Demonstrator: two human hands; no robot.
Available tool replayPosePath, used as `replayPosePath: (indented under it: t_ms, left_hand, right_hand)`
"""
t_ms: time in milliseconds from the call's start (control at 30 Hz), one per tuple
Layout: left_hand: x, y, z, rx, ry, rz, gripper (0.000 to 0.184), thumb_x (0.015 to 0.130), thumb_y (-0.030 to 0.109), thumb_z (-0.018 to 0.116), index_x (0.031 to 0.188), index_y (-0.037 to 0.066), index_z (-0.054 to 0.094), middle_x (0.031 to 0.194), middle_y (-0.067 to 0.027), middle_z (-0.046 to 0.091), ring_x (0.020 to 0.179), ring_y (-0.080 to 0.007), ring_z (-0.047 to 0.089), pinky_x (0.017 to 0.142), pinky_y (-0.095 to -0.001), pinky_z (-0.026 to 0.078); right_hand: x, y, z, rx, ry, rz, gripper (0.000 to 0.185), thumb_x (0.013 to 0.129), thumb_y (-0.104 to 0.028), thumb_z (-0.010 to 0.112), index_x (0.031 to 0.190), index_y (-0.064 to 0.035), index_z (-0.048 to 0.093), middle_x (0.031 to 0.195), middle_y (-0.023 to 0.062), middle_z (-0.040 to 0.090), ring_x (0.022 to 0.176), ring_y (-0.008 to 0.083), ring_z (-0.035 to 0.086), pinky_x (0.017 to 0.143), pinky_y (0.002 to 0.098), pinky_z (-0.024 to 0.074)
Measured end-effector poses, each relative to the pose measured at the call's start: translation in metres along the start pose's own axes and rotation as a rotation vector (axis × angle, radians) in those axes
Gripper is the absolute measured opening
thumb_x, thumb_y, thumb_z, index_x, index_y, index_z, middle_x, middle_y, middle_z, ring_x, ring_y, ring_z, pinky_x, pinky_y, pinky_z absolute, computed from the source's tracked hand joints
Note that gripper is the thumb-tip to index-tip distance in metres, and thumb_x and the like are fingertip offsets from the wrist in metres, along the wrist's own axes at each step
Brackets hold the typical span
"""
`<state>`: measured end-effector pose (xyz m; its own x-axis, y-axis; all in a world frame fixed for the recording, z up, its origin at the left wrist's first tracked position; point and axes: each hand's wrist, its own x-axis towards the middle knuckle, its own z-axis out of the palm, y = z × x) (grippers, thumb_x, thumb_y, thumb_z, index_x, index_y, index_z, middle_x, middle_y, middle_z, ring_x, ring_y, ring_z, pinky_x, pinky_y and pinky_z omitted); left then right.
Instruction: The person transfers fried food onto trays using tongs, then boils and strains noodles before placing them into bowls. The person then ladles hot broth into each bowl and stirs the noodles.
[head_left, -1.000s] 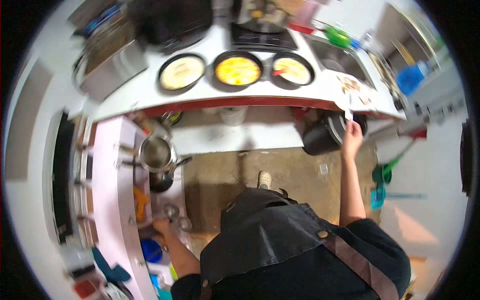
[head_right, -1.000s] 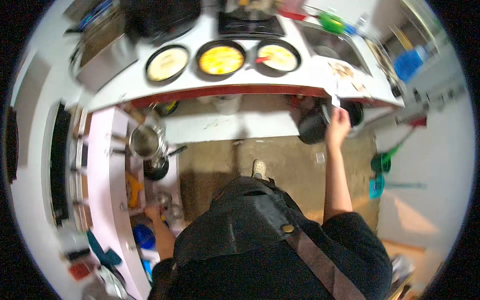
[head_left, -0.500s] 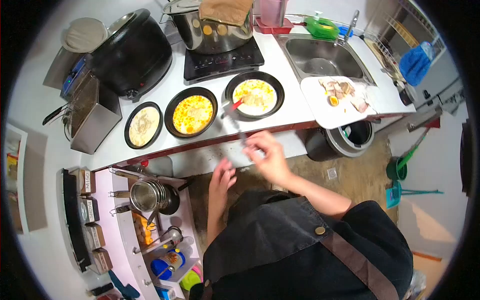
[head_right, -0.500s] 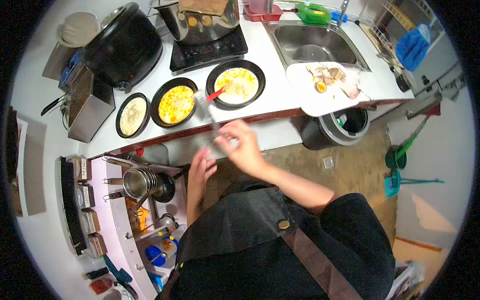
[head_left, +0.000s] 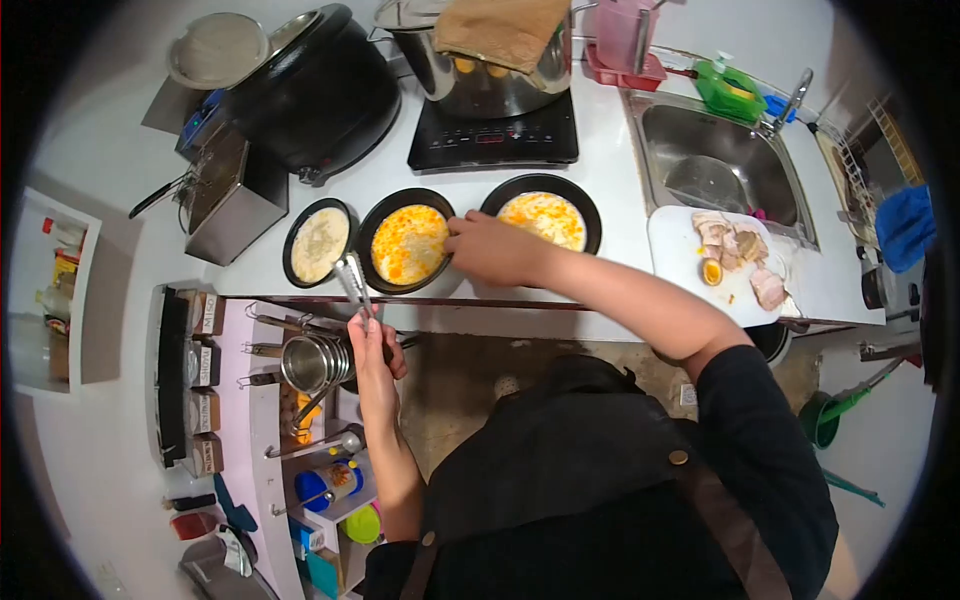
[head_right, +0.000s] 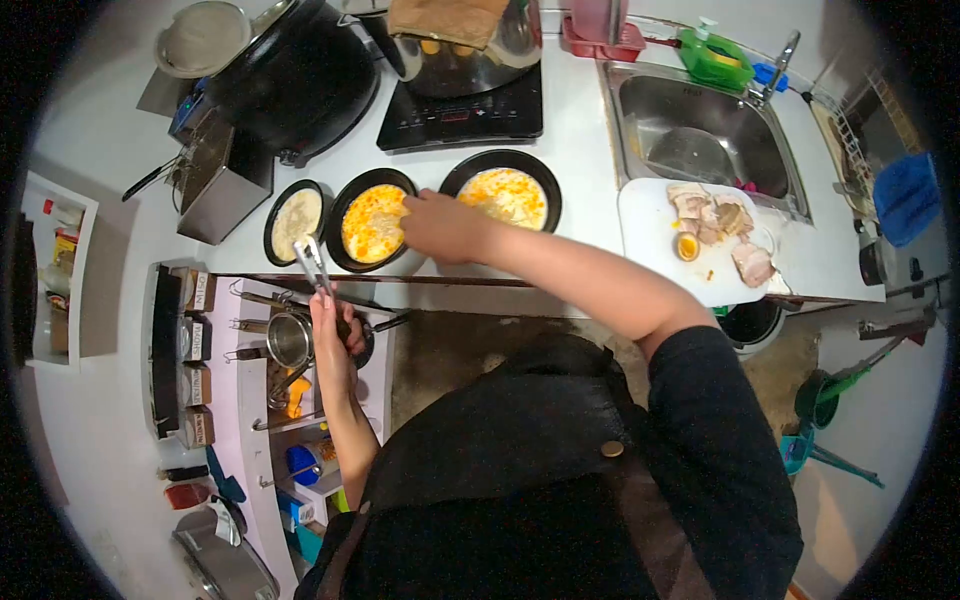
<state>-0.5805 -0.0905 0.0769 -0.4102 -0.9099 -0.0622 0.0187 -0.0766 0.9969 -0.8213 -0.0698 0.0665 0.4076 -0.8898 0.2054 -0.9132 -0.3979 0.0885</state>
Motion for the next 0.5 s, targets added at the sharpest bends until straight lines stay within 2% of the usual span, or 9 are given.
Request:
replayPosePath:
  t_ms: [33,100,133,200,267,333,400,500]
  left_hand:
    - [0.003,0.003,-0.004,0.010,0.004,-0.002,0.027,0.097,0.034,0.039,0.112,0.012,0.045,0.074,0.0017,0.042,0.048,-0.0031,0.033,0.042,-0.0169,0.024]
    - [0.020,0.012,-0.023,0.178,0.059,0.037,0.030,0.097,0.035,0.040,0.112,0.010,0.046,0.077,0.0018,0.045,0.050,-0.0057,0.038,0.044,-0.0189,0.030]
    - [0.032,0.017,-0.038,0.254,0.093,0.052,0.031,0.096,0.035,0.041,0.112,0.009,0.047,0.078,0.0018,0.047,0.051,-0.0070,0.040,0.045,-0.0200,0.032]
    - [0.082,0.008,-0.090,0.793,0.172,0.457,0.034,0.094,0.033,0.044,0.112,0.005,0.050,0.082,-0.0072,0.058,0.063,-0.0204,0.056,0.060,-0.0289,0.045]
    - [0.106,0.045,-0.100,1.155,0.320,0.326,0.036,0.091,0.034,0.048,0.110,0.006,0.058,0.093,-0.0169,0.064,0.084,-0.0332,0.061,0.076,-0.0375,0.047]
    - [0.148,0.055,-0.127,1.418,0.338,0.313,0.032,0.088,0.035,0.051,0.107,0.013,0.064,0.095,-0.0183,0.064,0.090,-0.0349,0.061,0.077,-0.0406,0.047]
    - [0.180,0.066,-0.146,1.532,0.257,0.327,0.030,0.088,0.036,0.052,0.103,0.017,0.067,0.093,-0.0148,0.065,0.086,-0.0338,0.062,0.073,-0.0411,0.048]
    - [0.215,0.082,-0.155,1.597,0.111,0.251,0.029,0.086,0.037,0.053,0.100,0.018,0.069,0.090,-0.0146,0.066,0.084,-0.0329,0.063,0.073,-0.0404,0.049]
  right_hand:
    - [0.001,0.009,-0.003,0.026,0.016,0.011,0.020,0.070,-0.010,0.063,0.090,-0.0087,0.064,0.093,0.0033,0.059,0.098,0.0220,0.049,0.086,0.0359,0.0391]
    - [0.001,0.022,-0.014,0.070,0.033,0.021,0.016,0.072,-0.009,0.062,0.087,-0.0087,0.064,0.087,0.0027,0.059,0.096,0.0213,0.048,0.085,0.0370,0.0396]
    - [-0.003,0.025,-0.018,0.105,0.114,0.056,0.014,0.072,-0.010,0.062,0.086,-0.0084,0.064,0.086,0.0034,0.059,0.095,0.0217,0.049,0.084,0.0369,0.0399]
    - [-0.008,0.034,-0.024,0.176,0.266,0.106,0.011,0.074,-0.010,0.062,0.084,-0.0077,0.064,0.083,0.0047,0.058,0.093,0.0225,0.049,0.083,0.0368,0.0406]
    - [-0.008,0.033,-0.030,0.265,0.267,0.122,0.012,0.074,-0.010,0.063,0.085,-0.0064,0.064,0.081,0.0065,0.056,0.089,0.0252,0.050,0.081,0.0364,0.0415]
    - [-0.005,0.025,-0.022,0.300,0.312,0.098,0.014,0.072,-0.007,0.064,0.085,-0.0043,0.066,0.080,0.0083,0.055,0.085,0.0259,0.050,0.079,0.0356,0.0426]
    - [-0.003,0.008,-0.021,0.361,0.280,0.197,0.012,0.074,-0.008,0.063,0.085,-0.0054,0.067,0.082,0.0081,0.055,0.088,0.0250,0.050,0.081,0.0355,0.0415]
    - [-0.002,-0.009,-0.014,0.379,0.276,0.332,0.015,0.071,-0.005,0.064,0.086,-0.0034,0.067,0.082,0.0096,0.053,0.086,0.0260,0.050,0.080,0.0361,0.0415]
